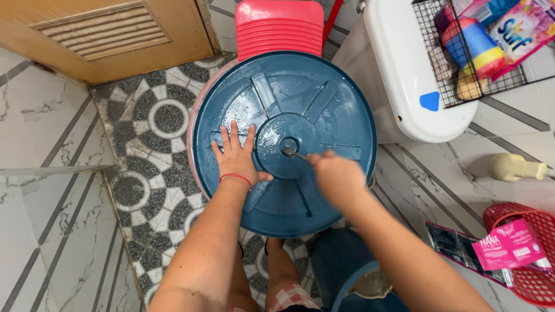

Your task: The person scrubs a blue plastic lid with a toothbrush and soapy water, then rinses it by pouring water from a small jug. The lid is flipped over to clean both sides before being rinsed again.

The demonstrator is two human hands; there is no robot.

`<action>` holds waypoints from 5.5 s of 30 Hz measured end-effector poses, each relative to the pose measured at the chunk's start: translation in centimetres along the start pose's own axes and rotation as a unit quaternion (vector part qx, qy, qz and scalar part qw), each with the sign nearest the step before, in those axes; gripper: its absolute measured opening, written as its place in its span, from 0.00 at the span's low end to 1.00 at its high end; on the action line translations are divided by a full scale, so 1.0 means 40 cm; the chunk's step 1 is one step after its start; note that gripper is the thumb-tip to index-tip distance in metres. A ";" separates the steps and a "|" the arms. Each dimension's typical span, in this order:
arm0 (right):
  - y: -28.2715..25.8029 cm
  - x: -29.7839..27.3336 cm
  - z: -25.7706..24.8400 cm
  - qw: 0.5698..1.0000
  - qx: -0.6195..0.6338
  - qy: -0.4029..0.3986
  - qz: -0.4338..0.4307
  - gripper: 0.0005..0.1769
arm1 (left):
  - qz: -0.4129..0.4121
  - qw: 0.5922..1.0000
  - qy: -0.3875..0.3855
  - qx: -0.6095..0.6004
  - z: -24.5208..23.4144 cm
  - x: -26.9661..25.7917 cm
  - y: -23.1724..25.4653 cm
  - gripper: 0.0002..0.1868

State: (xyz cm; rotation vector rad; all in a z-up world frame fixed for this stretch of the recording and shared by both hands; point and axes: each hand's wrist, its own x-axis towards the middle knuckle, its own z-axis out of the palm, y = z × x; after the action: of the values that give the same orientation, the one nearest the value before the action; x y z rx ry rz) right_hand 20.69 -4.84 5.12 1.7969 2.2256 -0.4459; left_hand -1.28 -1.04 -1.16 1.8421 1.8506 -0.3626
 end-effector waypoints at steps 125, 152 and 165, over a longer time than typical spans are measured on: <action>-0.139 -0.202 0.324 0.953 0.182 0.241 0.023 0.20 | -0.191 0.938 0.163 -0.239 0.201 -0.123 -0.256 0.34; -0.077 -0.433 0.385 0.967 0.052 0.215 0.126 0.17 | 0.189 0.970 -0.016 0.155 0.193 -0.085 -0.097 0.43; -0.227 -0.322 0.382 0.952 0.198 0.236 -0.002 0.22 | 0.172 0.969 -0.043 0.174 0.149 -0.093 -0.082 0.42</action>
State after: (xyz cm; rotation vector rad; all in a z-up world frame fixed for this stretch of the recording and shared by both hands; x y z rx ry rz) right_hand 14.53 -24.09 -3.40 2.3057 2.5953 -0.5416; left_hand -3.73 -7.47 -4.73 2.2937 1.4380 -0.6619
